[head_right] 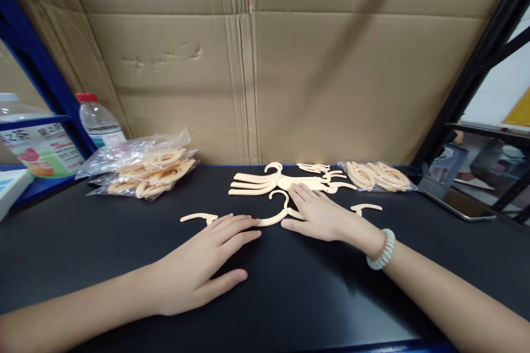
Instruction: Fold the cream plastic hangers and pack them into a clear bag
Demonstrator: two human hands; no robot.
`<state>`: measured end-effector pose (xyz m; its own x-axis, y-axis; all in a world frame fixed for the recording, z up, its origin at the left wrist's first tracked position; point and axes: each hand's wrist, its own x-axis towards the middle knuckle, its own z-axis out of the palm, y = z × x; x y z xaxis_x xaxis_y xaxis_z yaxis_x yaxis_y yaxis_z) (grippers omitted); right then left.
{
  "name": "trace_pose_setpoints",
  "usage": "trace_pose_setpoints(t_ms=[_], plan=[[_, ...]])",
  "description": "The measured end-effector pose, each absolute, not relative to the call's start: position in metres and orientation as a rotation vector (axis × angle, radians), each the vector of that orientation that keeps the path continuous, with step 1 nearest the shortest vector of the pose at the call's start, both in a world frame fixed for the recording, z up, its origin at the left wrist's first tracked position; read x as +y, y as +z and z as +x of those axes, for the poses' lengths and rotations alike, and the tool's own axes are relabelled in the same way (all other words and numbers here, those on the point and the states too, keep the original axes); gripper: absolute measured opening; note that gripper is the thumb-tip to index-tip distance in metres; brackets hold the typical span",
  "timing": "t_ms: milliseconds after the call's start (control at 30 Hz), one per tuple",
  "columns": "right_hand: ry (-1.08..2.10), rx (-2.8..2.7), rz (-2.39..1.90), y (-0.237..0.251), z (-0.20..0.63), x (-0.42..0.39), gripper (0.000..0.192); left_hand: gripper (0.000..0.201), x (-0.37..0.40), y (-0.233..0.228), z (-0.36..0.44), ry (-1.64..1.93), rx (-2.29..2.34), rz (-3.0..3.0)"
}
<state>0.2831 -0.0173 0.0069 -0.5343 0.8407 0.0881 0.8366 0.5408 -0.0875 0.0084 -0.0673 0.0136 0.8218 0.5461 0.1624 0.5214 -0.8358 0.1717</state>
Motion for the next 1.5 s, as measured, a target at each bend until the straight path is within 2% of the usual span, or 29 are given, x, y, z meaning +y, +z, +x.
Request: trace_pose_setpoints(t_ms=[400, 833, 1067, 1300, 1500], plan=[[0.104, -2.608, -1.541, -0.003, 0.272, -0.016, 0.085, 0.049, -0.066, 0.012, 0.009, 0.294, 0.878, 2.914], [-0.008, -2.535, -1.361, -0.007, 0.273, -0.013, 0.070, 0.049, -0.066, 0.015, 0.010, 0.215, 0.936, 2.899], [-0.139, -2.485, -1.251, 0.005, 0.274, -0.013, 0.049, 0.049, -0.066, 0.014, 0.008, 0.248, 0.931, 2.913], [-0.080, -2.493, -1.289, 0.019, 0.280, -0.014, 0.014, 0.050, -0.067, 0.015, 0.009, 0.241, 0.932, 2.914], [0.008, -2.500, -1.320, 0.019, 0.277, -0.011, 0.014, 0.050, -0.066, 0.013, 0.008, 0.201, 0.962, 2.907]])
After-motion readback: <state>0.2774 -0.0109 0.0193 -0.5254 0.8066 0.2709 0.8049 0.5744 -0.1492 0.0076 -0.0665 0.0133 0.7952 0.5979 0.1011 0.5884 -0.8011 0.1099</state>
